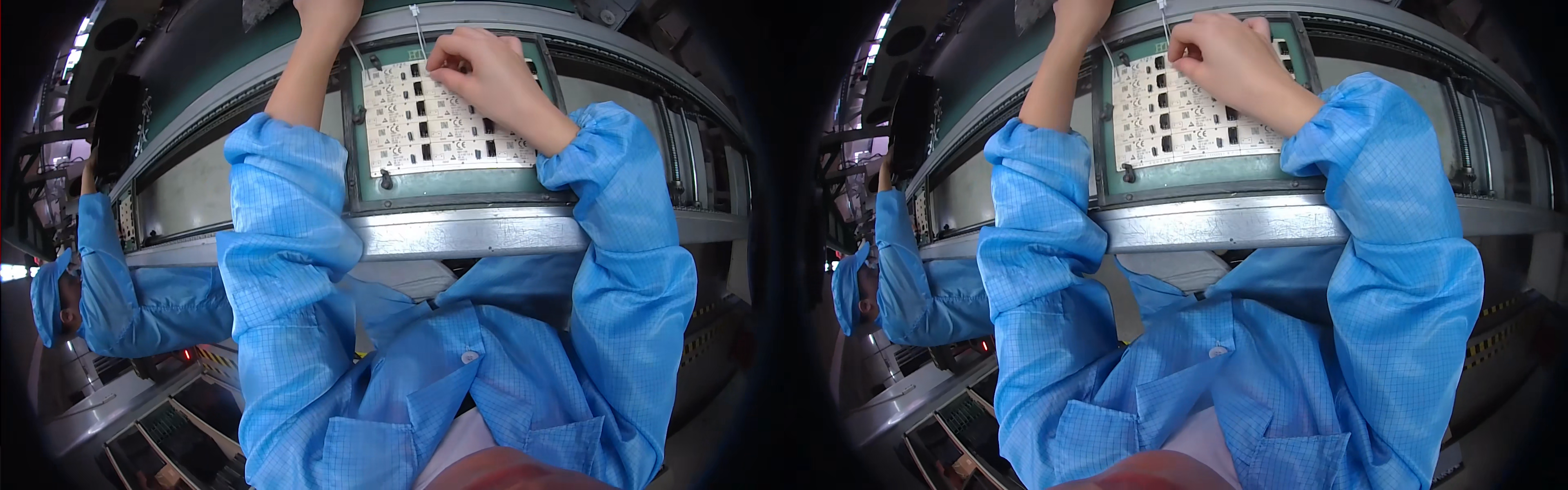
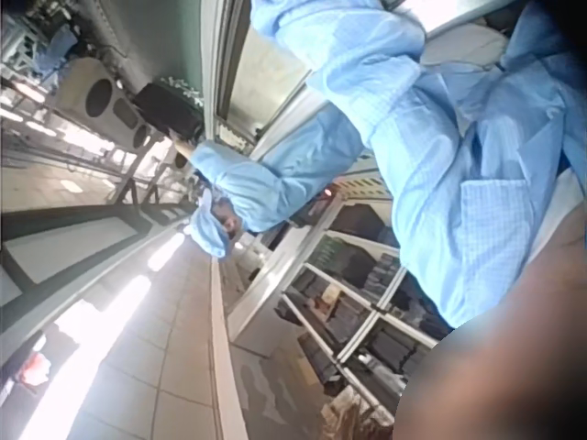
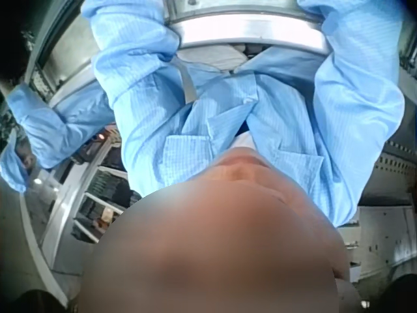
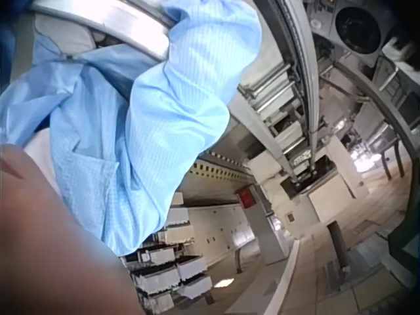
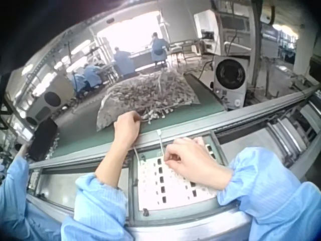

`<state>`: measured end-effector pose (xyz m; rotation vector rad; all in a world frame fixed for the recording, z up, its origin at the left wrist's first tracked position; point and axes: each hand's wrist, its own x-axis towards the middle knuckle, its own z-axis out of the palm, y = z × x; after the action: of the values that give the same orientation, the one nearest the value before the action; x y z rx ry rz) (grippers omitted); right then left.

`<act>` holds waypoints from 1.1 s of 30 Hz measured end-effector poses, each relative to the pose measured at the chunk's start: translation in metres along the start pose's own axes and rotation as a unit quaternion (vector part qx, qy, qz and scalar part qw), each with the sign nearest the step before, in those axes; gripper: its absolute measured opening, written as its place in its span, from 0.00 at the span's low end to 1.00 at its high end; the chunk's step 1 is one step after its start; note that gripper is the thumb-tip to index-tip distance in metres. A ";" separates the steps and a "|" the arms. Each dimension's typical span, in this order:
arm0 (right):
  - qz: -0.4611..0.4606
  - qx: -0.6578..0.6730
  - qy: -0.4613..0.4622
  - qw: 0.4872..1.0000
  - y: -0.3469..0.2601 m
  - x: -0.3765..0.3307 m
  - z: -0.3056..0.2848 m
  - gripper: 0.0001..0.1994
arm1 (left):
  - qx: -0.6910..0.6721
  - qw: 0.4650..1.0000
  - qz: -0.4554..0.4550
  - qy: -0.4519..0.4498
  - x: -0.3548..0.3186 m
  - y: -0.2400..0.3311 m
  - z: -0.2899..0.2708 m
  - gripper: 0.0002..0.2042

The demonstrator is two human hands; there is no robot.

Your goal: Manually assemble components onto electronic circuit boards at a production station.

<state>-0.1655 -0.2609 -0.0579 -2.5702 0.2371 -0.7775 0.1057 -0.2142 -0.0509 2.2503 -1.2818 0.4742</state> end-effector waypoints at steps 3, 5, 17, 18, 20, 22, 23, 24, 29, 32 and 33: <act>0.019 -0.012 -0.015 1.000 -0.001 0.005 -0.002 0.04 | -0.085 0.994 0.023 0.064 0.000 -0.004 -0.014 0.07; 0.059 0.015 -0.027 0.998 0.010 0.000 -0.004 0.05 | -0.219 0.972 0.037 0.071 -0.003 0.029 -0.036 0.07; -0.088 -0.139 -0.088 0.982 -0.010 0.002 -0.021 0.10 | -0.427 0.902 -0.070 0.012 -0.055 0.024 -0.103 0.07; -0.084 -0.149 -0.086 0.982 -0.012 0.001 -0.024 0.10 | -0.309 0.950 0.027 0.035 -0.063 0.016 -0.103 0.07; -0.089 -0.146 -0.111 0.979 -0.018 0.004 -0.024 0.09 | -0.036 0.988 0.145 0.037 -0.085 -0.001 -0.111 0.07; -0.068 -0.155 -0.138 0.976 -0.017 0.010 -0.030 0.10 | 0.011 0.968 0.240 0.075 -0.100 0.010 -0.119 0.09; -0.065 -0.129 -0.146 0.979 -0.012 0.016 -0.030 0.10 | 0.029 0.972 0.227 0.058 -0.111 0.005 -0.114 0.09; -0.056 -0.106 -0.153 0.981 -0.004 0.023 -0.032 0.11 | 0.042 0.974 0.218 0.039 -0.119 0.020 -0.115 0.11; -0.030 -0.158 -0.057 0.985 0.018 0.095 -0.001 0.10 | 0.026 0.975 0.220 0.027 -0.135 0.036 -0.104 0.05; -0.017 -0.035 -0.023 0.999 0.044 0.124 0.030 0.10 | -0.059 0.982 0.174 -0.033 -0.137 0.033 -0.099 0.01; -0.101 -0.011 0.026 0.994 0.069 0.127 0.039 0.10 | -0.062 0.981 0.181 -0.036 -0.134 0.033 -0.098 0.01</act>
<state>-0.0411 -0.3437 -0.0570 -2.6257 0.0006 -0.9197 0.0057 -0.0792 -0.0331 1.9517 -1.7190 0.4283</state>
